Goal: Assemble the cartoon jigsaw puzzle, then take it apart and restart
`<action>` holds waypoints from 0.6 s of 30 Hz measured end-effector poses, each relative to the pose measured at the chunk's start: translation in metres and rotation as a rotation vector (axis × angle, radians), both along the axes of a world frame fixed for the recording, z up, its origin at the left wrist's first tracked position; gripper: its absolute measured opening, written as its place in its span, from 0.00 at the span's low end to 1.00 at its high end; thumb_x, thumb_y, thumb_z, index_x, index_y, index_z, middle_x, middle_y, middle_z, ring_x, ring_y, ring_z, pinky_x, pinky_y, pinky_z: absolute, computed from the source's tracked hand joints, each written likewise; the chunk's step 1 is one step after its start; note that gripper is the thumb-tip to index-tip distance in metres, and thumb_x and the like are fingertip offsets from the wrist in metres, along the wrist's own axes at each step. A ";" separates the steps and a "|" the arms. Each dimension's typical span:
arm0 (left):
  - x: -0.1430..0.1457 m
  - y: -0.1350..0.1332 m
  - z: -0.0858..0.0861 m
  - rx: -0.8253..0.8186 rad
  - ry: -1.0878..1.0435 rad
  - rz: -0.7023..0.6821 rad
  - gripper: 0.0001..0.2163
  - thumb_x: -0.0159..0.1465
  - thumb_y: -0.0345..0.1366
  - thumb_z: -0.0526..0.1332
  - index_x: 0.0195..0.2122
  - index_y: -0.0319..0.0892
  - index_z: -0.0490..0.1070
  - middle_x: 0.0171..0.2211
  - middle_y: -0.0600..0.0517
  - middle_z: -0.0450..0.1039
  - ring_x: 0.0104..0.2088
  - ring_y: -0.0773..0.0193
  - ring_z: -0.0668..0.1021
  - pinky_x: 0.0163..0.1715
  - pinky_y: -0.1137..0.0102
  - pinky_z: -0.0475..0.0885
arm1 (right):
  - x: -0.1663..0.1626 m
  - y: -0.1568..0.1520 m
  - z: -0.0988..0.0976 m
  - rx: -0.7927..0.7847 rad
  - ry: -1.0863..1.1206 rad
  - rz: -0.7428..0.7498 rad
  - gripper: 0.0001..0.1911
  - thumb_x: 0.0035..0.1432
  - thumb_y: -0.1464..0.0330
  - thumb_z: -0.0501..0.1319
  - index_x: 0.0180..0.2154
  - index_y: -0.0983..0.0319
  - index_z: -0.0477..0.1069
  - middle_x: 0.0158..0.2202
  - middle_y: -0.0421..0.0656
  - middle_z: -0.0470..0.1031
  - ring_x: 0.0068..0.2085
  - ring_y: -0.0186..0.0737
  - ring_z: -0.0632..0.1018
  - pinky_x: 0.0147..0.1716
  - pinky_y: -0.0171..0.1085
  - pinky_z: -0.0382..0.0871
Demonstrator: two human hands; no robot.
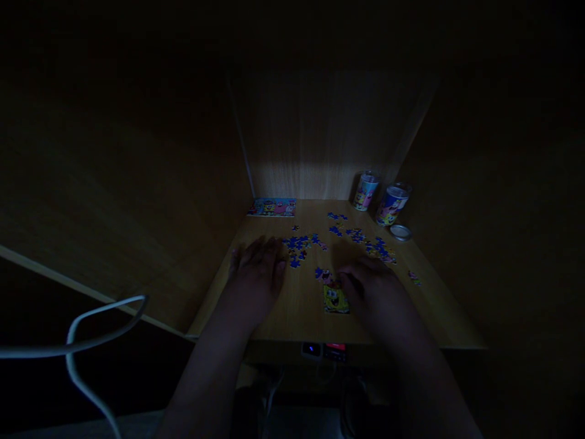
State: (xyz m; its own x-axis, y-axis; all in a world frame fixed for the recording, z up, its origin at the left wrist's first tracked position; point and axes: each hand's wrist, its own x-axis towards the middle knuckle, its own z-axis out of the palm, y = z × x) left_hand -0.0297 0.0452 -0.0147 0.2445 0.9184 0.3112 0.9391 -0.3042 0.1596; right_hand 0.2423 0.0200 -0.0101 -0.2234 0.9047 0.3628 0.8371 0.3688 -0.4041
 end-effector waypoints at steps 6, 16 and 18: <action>0.001 0.001 0.006 0.041 -0.005 0.039 0.18 0.76 0.34 0.55 0.63 0.41 0.75 0.63 0.40 0.78 0.65 0.43 0.76 0.70 0.40 0.61 | 0.000 0.000 -0.001 -0.014 -0.026 -0.002 0.09 0.73 0.70 0.62 0.41 0.58 0.82 0.42 0.46 0.82 0.46 0.49 0.80 0.50 0.47 0.72; 0.005 -0.006 0.019 0.107 -0.010 -0.019 0.07 0.74 0.39 0.63 0.38 0.45 0.77 0.43 0.45 0.80 0.50 0.46 0.79 0.63 0.42 0.69 | -0.001 0.000 0.002 -0.017 -0.013 -0.005 0.10 0.73 0.69 0.61 0.41 0.58 0.82 0.42 0.47 0.82 0.45 0.50 0.80 0.51 0.49 0.73; 0.006 -0.007 0.020 0.115 -0.015 -0.030 0.08 0.74 0.39 0.63 0.36 0.45 0.77 0.42 0.46 0.80 0.49 0.46 0.79 0.62 0.43 0.69 | -0.001 0.000 0.001 -0.014 -0.009 0.001 0.11 0.73 0.69 0.60 0.40 0.58 0.81 0.41 0.46 0.82 0.45 0.49 0.80 0.51 0.48 0.73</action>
